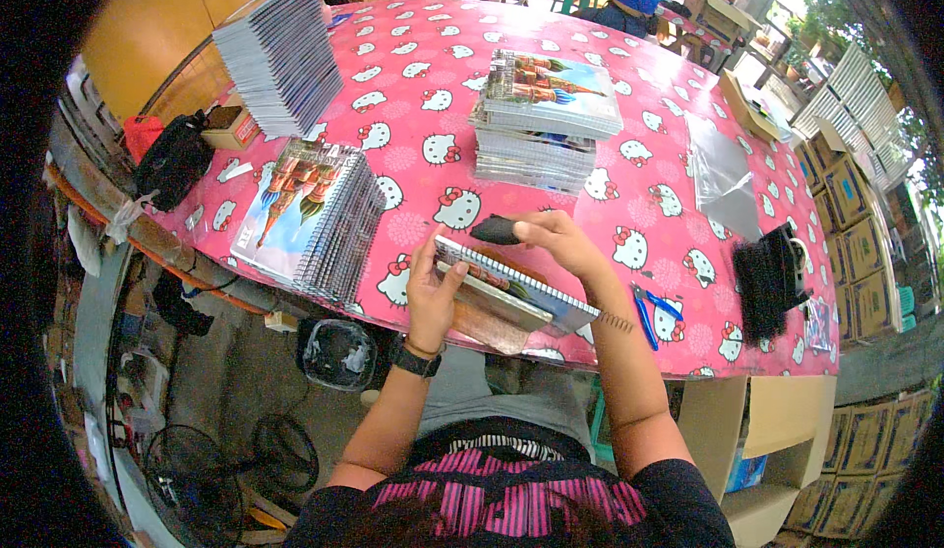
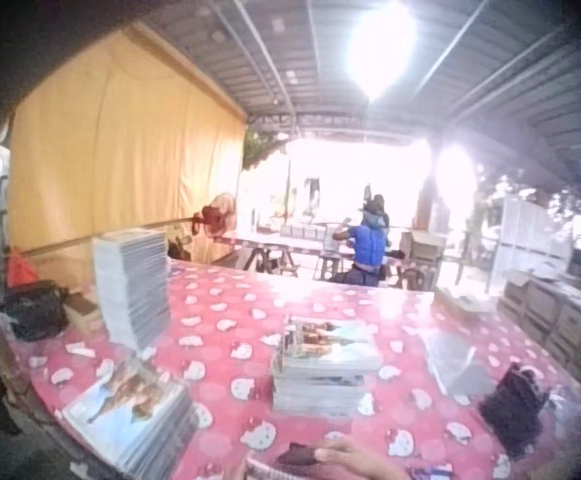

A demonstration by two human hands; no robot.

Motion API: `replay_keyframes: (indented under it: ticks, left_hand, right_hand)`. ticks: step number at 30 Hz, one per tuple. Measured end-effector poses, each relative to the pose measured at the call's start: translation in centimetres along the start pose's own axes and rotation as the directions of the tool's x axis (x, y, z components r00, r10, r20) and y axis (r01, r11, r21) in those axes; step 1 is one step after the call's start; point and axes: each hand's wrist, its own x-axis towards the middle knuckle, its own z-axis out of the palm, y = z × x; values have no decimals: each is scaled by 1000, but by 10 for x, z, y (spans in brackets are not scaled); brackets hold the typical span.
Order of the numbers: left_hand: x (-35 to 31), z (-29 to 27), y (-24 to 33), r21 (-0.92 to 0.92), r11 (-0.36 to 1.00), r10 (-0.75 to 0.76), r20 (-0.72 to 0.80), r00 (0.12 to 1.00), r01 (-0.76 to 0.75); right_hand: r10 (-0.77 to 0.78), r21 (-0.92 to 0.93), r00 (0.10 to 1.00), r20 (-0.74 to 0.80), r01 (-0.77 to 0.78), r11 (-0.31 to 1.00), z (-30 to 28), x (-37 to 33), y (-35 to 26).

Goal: The person assembles spiral-bound notebooks by aligning printed pages and covers on a wooden stand, threading a plastic coil through the holes, and using a hand tool to crimp the ends of the coil.

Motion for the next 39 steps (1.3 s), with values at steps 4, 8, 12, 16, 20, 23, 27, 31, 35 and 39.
replay_keyframes:
  ticks: [4,8,12,16,20,23,27,31,35,39]
  left_hand:
    - [-1,3,-3,-76,997,-11,-8,1000,10]
    - [-2,2,1,13,999,-33,-5,999,33]
    - [-2,-2,-6,36,999,19,-6,1000,-19]
    - [-4,-1,-4,57,998,-12,11,1000,11]
    - [-1,-6,-1,108,993,54,-1,999,-54]
    - [4,-5,2,46,999,-30,36,999,28]
    - [25,-10,13,121,984,110,170,979,-132]
    - [29,13,61,-28,999,40,336,941,-33]
    - [21,32,83,-33,998,-36,403,915,53]
    - [12,33,76,-91,994,-23,358,934,59]
  right_hand:
    - [-226,415,973,52,185,891,13,2,24]
    - [-74,305,997,-24,78,949,13,2,30]
    - [-118,217,993,13,113,970,18,9,26]
    - [-115,373,991,-65,131,919,16,4,32]
    - [-25,214,1000,10,22,977,20,5,17]
    - [-79,-448,986,-145,6,894,-5,-11,77]
    - [-10,-501,956,-292,-144,853,-54,-49,64]
    - [-149,-259,943,-297,70,963,-17,-72,-67]
    - [-322,-378,873,-366,177,909,16,-75,-79]
    - [-284,-226,866,-412,205,952,24,-77,-73]
